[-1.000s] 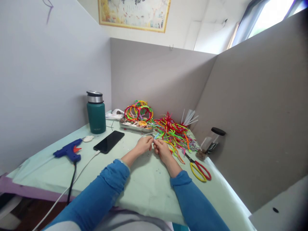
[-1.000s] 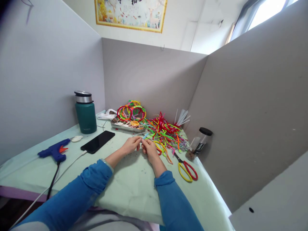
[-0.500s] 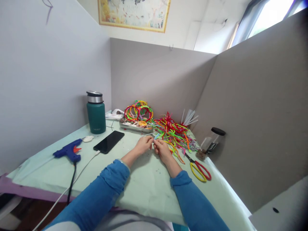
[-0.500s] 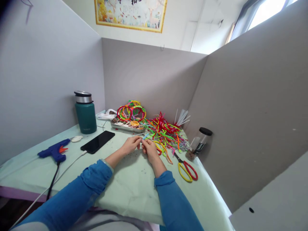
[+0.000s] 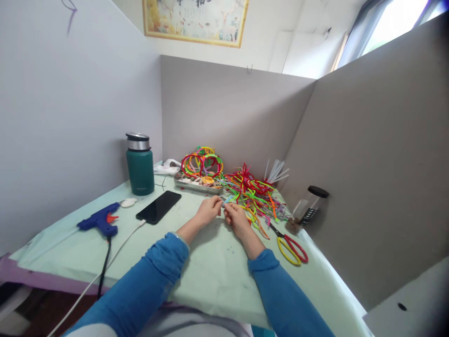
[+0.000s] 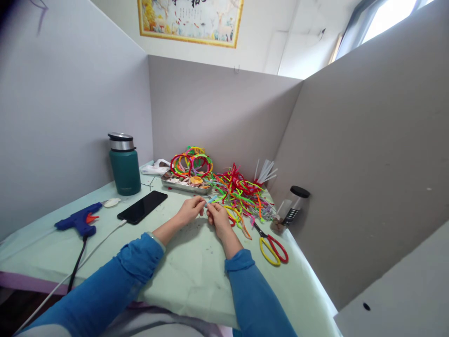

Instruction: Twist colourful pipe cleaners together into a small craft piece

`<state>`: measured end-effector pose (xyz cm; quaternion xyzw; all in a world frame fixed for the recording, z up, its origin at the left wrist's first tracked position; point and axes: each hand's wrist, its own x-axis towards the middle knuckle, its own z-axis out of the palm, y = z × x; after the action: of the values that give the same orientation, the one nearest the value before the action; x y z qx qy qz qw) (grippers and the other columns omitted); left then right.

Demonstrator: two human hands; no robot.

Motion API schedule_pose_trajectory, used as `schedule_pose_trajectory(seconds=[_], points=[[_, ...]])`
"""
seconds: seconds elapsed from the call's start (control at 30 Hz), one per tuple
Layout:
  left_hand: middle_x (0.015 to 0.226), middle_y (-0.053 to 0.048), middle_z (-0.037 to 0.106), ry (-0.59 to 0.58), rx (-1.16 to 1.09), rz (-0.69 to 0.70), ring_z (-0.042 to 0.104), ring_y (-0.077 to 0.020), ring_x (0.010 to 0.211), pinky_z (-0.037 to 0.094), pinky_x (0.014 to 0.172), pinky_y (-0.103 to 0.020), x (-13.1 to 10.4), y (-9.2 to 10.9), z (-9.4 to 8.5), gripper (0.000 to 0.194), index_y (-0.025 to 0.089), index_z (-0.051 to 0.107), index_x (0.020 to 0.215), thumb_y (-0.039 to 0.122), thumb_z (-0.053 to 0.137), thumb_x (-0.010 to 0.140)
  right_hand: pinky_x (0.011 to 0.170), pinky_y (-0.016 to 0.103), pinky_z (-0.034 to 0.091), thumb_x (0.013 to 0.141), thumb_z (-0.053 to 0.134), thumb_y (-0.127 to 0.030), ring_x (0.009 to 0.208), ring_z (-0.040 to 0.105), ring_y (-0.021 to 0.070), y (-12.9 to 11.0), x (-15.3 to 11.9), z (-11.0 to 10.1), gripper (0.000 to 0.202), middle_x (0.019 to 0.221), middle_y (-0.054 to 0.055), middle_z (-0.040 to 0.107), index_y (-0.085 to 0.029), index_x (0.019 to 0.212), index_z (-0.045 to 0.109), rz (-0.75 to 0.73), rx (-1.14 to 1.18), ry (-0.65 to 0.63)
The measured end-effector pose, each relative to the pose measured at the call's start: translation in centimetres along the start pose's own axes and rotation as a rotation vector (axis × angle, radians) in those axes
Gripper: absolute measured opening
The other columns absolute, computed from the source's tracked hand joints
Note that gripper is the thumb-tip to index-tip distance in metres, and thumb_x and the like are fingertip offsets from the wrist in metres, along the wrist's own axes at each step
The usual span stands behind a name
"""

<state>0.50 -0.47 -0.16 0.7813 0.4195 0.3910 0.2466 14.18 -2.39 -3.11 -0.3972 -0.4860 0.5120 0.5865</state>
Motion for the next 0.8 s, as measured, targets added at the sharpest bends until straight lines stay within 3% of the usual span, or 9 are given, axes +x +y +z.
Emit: schedule_pose_trajectory(seconds=[0.8], points=[[0.052,0.002,0.056,-0.004,0.044,-0.009,0.049,-0.0108,0.053,0.033,0.057,-0.021,-0.14,0.48,-0.18,0.027,0.017,0.056,0.065,0.028,0.038,0.082,0.035,0.019,0.023,0.069,0.066,-0.047,0.034,0.036,0.0031,0.41,0.18,-0.33,0.034,0.053,-0.006,0.05,-0.017,0.065,0.051,-0.025,-0.002,0.012]])
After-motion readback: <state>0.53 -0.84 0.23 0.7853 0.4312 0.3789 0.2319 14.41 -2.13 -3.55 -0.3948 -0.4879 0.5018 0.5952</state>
